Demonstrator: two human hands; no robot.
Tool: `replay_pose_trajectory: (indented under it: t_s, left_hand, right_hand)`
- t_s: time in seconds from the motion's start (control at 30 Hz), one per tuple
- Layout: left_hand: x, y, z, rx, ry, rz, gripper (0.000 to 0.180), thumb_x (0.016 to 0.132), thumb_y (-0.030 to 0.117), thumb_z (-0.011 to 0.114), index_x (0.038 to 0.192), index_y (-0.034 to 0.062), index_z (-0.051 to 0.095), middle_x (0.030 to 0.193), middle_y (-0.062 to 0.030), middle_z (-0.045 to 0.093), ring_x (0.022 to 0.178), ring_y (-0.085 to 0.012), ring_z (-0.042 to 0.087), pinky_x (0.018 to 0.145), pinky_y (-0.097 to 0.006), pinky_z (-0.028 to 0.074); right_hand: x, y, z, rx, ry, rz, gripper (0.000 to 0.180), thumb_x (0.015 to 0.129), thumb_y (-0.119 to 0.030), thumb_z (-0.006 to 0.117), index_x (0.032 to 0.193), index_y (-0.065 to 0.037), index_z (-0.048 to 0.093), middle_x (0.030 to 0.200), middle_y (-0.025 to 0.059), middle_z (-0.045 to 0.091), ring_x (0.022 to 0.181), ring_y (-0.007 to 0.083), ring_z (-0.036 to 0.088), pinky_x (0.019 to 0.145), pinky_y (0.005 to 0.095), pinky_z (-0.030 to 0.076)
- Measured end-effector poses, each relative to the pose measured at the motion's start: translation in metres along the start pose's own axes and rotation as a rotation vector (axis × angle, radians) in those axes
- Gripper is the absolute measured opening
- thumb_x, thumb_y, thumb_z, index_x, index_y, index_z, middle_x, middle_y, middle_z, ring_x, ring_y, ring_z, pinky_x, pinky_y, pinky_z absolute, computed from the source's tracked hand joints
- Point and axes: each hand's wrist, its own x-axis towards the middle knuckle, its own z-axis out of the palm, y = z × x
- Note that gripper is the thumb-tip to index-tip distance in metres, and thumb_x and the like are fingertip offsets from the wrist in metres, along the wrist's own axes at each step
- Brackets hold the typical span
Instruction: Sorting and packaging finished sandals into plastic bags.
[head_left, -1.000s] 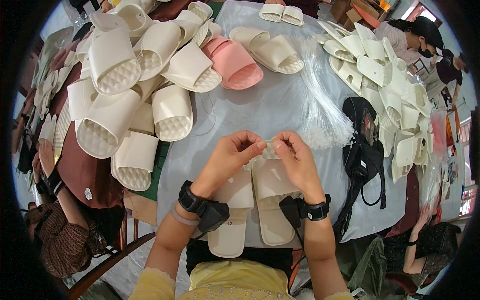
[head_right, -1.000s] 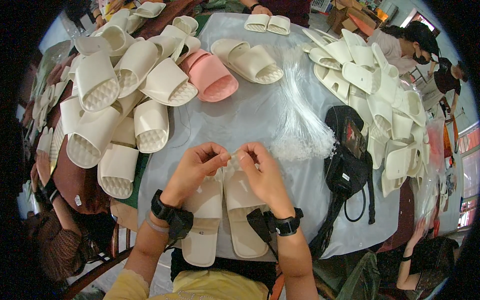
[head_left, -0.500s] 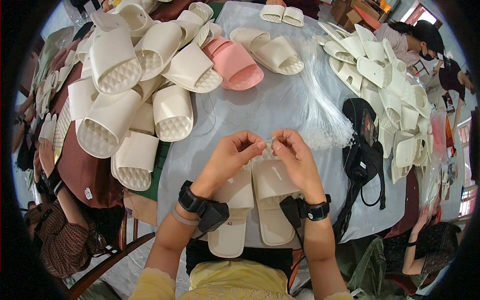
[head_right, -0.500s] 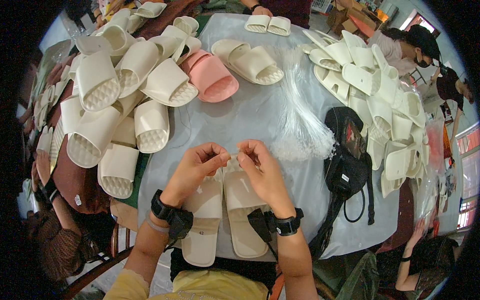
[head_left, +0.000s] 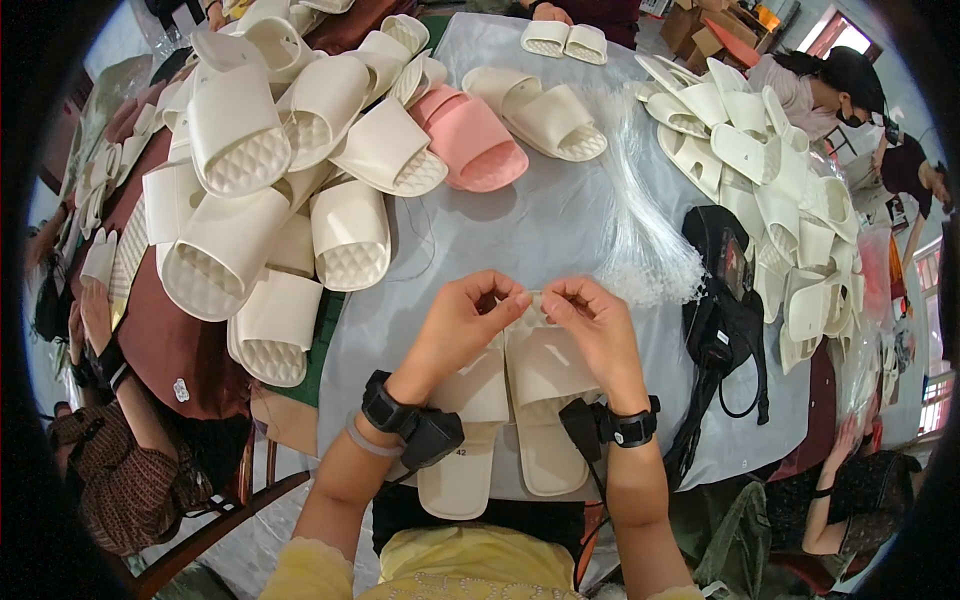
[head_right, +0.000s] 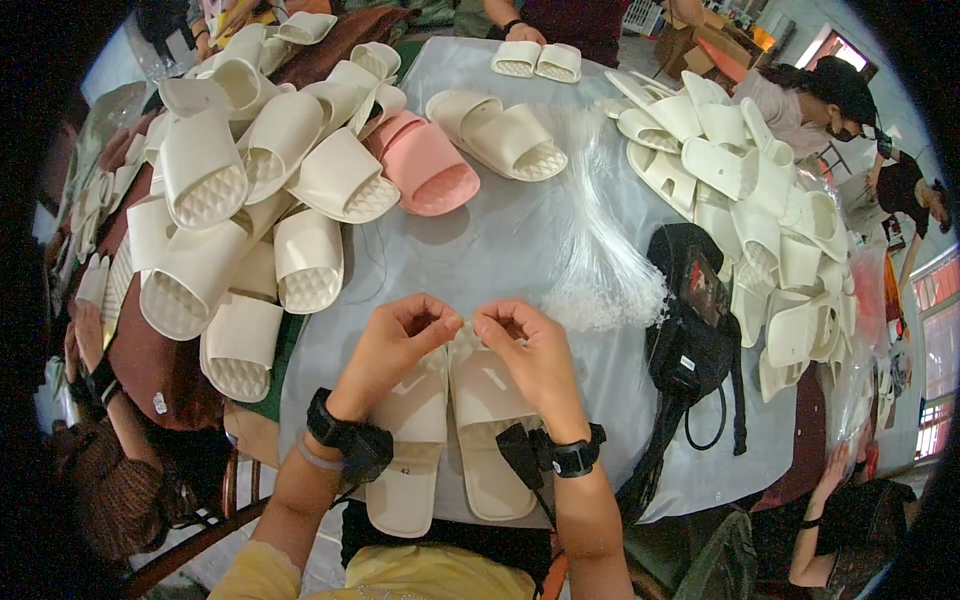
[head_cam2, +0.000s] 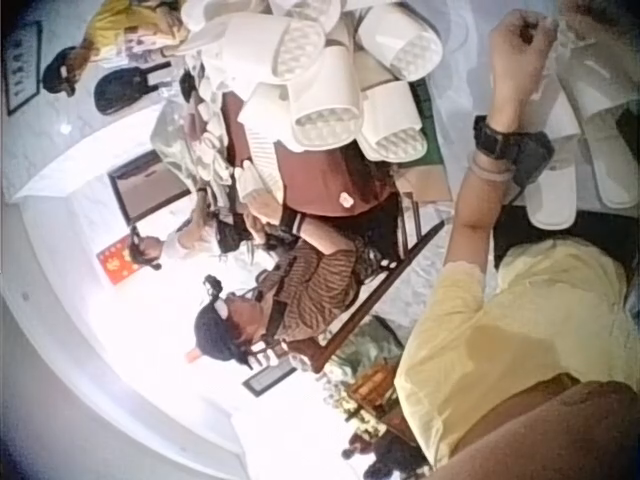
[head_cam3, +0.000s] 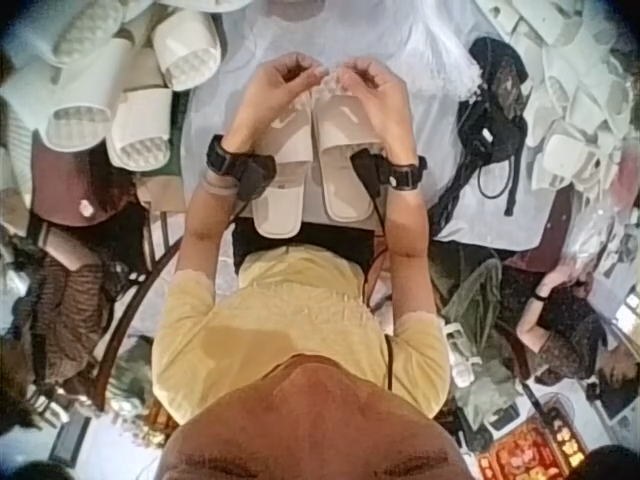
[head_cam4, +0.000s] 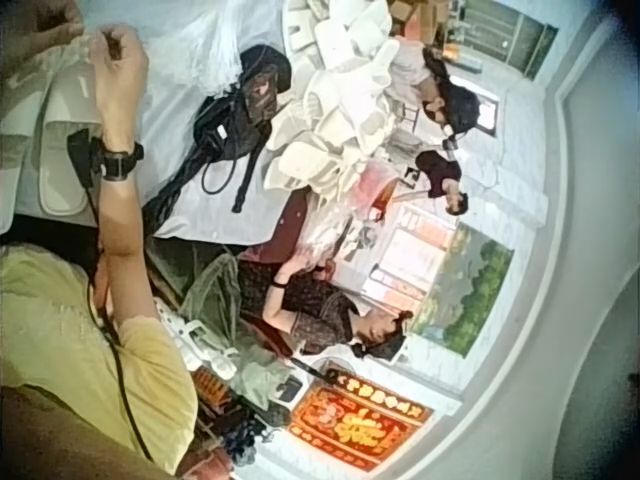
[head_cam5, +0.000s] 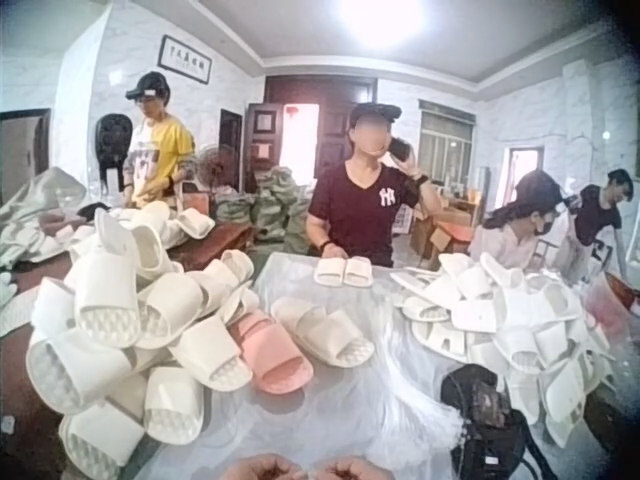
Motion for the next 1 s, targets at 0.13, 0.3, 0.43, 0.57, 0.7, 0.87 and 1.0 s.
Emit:
replay_pose_trajectory:
  t_s: [0.13,0.3,0.43,0.57,0.7,0.87,1.0]
  left_hand:
    - [0.000,-0.001,-0.002,0.232,0.058,0.049,0.014,0.082,0.013,0.061,0.084,-0.0008,0.059,0.075,0.0003,0.058,0.066,-0.0044,0.048,0.060,-0.020,0.041]
    - [0.002,-0.010,-0.001,0.280,0.066,0.115,0.015,0.081,0.016,0.062,0.084,0.0009,0.061,0.070,0.0008,0.057,0.060,-0.0045,0.045,0.054,-0.021,0.039]
    - [0.001,-0.013,0.005,0.051,0.025,0.003,0.018,0.084,0.021,0.059,0.086,0.0026,0.060,0.067,0.0047,0.053,0.059,-0.0032,0.041,0.051,-0.021,0.036]
    - [-0.006,0.002,0.005,0.035,0.026,-0.040,0.021,0.085,0.023,0.058,0.086,0.0016,0.059,0.070,0.0040,0.054,0.061,-0.0029,0.042,0.053,-0.020,0.036]
    - [-0.003,-0.010,0.002,0.100,0.007,0.044,0.022,0.085,0.024,0.059,0.089,0.0022,0.059,0.073,0.0028,0.054,0.063,-0.0026,0.045,0.053,-0.019,0.037]
    - [0.001,0.000,0.009,0.323,-0.015,0.068,0.026,0.083,0.024,0.060,0.087,-0.0013,0.060,0.075,-0.0030,0.059,0.066,-0.0082,0.049,0.057,-0.025,0.042]
    - [-0.017,0.023,-0.004,0.846,0.073,0.472,0.013,0.077,0.013,0.064,0.086,0.0034,0.062,0.077,-0.0134,0.060,0.057,-0.0195,0.054,0.053,-0.028,0.043]
  right_hand:
    - [0.002,-0.003,-0.003,-0.128,-0.081,-0.010,0.020,0.080,-0.019,0.061,0.088,0.000,0.061,0.075,0.0015,0.061,0.070,0.0085,0.054,0.066,0.0229,0.043]
    - [0.002,-0.001,-0.003,-0.195,-0.091,-0.032,0.025,0.079,-0.024,0.062,0.088,-0.001,0.061,0.075,0.0052,0.062,0.069,0.0124,0.056,0.067,0.0255,0.044]
    - [-0.002,-0.005,0.000,-0.033,-0.003,-0.009,0.020,0.080,-0.019,0.061,0.086,0.001,0.061,0.077,0.0050,0.061,0.069,0.0094,0.055,0.065,0.0226,0.043]
    - [-0.004,0.002,-0.001,0.030,0.020,-0.051,0.019,0.080,-0.017,0.061,0.086,0.001,0.061,0.077,0.0046,0.062,0.068,0.0084,0.055,0.063,0.0215,0.043]
    - [-0.004,0.015,-0.003,-0.091,-0.061,-0.110,0.020,0.080,-0.018,0.060,0.085,0.001,0.061,0.071,0.0036,0.062,0.065,0.0086,0.057,0.061,0.0226,0.045]
    - [-0.009,-0.005,-0.013,-0.344,-0.052,-0.057,0.020,0.082,-0.017,0.057,0.091,0.001,0.060,0.078,0.0059,0.062,0.070,0.0111,0.058,0.065,0.0249,0.046]
    - [0.002,0.019,0.001,-0.228,-0.044,-0.222,0.028,0.084,-0.029,0.053,0.092,-0.002,0.060,0.078,0.0103,0.062,0.067,0.0203,0.058,0.064,0.0313,0.046]
